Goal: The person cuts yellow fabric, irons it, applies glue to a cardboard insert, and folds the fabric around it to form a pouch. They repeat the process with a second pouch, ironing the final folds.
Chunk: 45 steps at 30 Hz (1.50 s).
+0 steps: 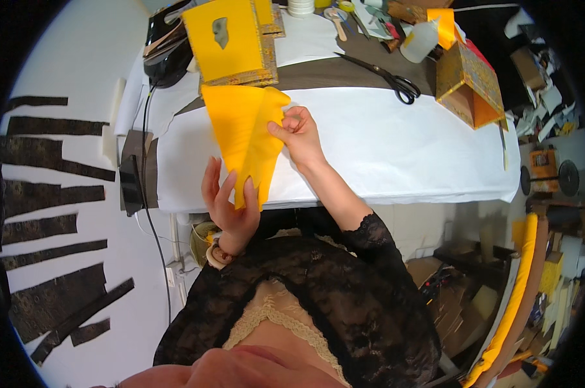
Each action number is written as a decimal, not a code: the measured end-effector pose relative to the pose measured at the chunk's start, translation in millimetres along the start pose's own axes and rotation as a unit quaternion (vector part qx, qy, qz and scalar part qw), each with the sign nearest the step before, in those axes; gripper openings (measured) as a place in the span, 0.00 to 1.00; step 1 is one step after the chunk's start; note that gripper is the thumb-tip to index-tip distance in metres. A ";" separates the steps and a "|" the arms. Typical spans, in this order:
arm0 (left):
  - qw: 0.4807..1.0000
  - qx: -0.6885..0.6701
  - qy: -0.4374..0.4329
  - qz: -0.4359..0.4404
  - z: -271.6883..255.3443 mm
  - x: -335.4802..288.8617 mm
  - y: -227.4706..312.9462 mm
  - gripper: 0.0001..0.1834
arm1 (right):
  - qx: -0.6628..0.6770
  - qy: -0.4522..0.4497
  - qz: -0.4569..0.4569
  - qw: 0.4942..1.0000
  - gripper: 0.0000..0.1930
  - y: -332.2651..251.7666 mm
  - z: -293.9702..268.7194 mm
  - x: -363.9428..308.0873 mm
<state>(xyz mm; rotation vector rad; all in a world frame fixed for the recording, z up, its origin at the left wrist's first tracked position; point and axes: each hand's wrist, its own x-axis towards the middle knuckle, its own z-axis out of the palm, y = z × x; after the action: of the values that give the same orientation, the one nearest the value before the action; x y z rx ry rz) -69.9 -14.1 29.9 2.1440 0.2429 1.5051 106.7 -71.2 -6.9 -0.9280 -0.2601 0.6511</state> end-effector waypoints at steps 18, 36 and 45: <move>0.998 -0.024 0.033 0.056 -16.0 -1.8 6.0 0.10 | -0.557 -0.108 -0.411 0.714 0.15 -109.8 49.4 -7.3; 0.910 -0.041 -0.172 0.374 -70.1 29.7 -12.9 0.05 | -0.264 -0.015 0.047 0.963 0.18 -102.8 6.6 -35.3; 0.970 -0.189 0.064 -0.138 -48.5 25.0 -17.2 0.18 | -0.166 0.118 -0.203 0.958 0.15 -95.1 1.3 -52.6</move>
<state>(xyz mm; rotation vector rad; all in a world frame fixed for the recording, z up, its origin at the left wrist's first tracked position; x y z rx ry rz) -102.7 25.6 54.6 1.6444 0.2628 1.3984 103.7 -143.6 74.0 -1.2206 -0.3414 0.1132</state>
